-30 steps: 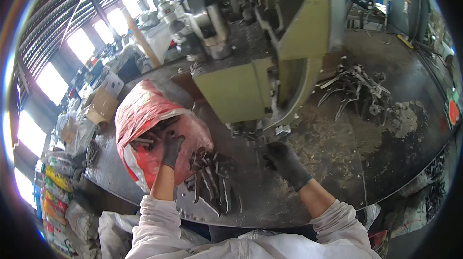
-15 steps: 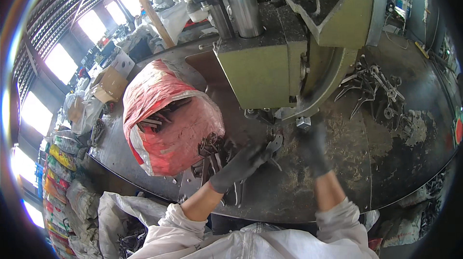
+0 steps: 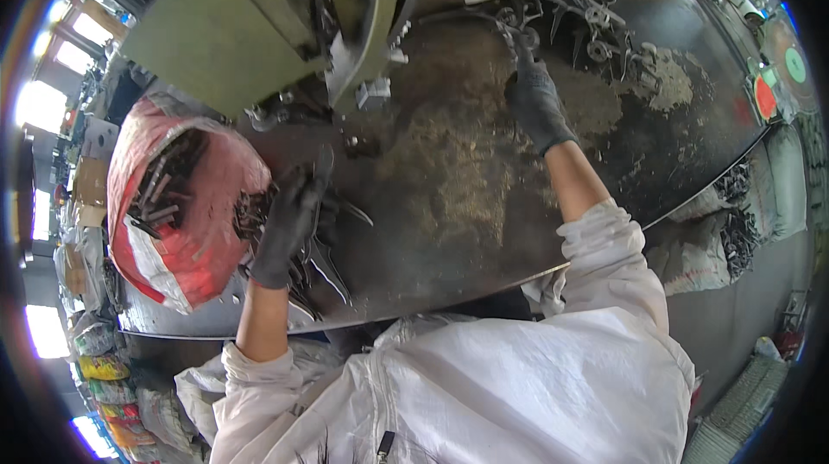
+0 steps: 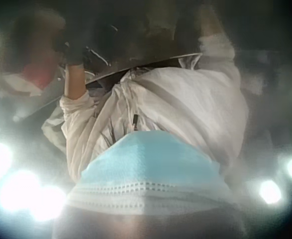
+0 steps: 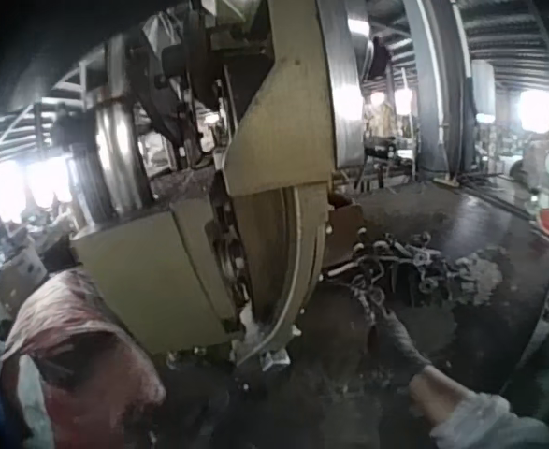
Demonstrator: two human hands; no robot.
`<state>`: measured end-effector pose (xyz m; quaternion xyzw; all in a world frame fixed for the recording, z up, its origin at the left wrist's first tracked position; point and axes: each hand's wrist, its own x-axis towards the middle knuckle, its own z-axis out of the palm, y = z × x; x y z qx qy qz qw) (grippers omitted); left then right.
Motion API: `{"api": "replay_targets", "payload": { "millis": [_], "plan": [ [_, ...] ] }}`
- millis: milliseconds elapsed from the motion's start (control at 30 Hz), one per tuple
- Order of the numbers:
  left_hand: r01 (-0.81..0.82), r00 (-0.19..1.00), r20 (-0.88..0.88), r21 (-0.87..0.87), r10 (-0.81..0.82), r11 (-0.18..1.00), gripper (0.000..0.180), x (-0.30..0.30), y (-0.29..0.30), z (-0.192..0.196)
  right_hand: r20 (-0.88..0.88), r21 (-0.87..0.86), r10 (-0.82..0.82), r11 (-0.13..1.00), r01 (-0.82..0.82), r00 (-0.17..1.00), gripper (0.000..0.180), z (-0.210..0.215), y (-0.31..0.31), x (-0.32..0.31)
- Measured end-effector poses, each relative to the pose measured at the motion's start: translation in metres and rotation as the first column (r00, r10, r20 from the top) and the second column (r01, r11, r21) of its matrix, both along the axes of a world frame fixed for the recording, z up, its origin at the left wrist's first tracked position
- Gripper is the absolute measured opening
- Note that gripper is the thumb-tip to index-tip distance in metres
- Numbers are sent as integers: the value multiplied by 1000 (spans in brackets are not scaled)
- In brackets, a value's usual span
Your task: The person assembles small metal mechanical components by hand, using a press machine to join them on an industrial workbench.
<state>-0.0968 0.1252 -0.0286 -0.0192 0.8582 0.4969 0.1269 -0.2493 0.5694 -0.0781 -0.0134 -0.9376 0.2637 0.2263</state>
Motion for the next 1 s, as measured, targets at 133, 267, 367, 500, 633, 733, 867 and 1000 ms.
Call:
{"api": "replay_targets", "payload": {
  "millis": [133, 267, 367, 500, 633, 733, 867, 1000],
  "plan": [
    [175, 933, -289, -153, -213, 973, 34, -9, -7, -31, 115, -495, 110, 868, -39, 987, 32, 58, -57, 55],
    [-95, 994, 71, 272, 78, 958, 45, -7, 8, -6, 159, -946, 511, 325, -18, 845, 34, 81, -120, 84],
    [-32, 999, -14, 291, 37, 956, 48, 0, 29, 33, 117, -993, 720, 89, 75, 684, 34, 81, -158, 98],
    [50, 995, -87, 77, -43, 996, 48, -20, 19, 23, 127, -992, 709, 96, 84, 694, 33, 85, -186, 110],
    [141, 983, -128, 77, -130, 987, 45, -27, 22, 30, 147, -987, 658, 142, 70, 739, 33, 84, -204, 114],
    [147, 980, -150, 123, -128, 981, 43, -33, 17, 20, 91, -968, 719, 227, -109, 689, 34, 72, -203, 108],
    [164, 985, -65, 57, -161, 985, 41, -43, 20, 14, 100, -954, 679, 272, -123, 727, 33, 61, -203, 105],
    [63, 997, 25, 169, -69, 984, 40, -47, 13, -21, 250, -918, 677, 393, -54, 692, 31, 62, -215, 109]
  ]
}}
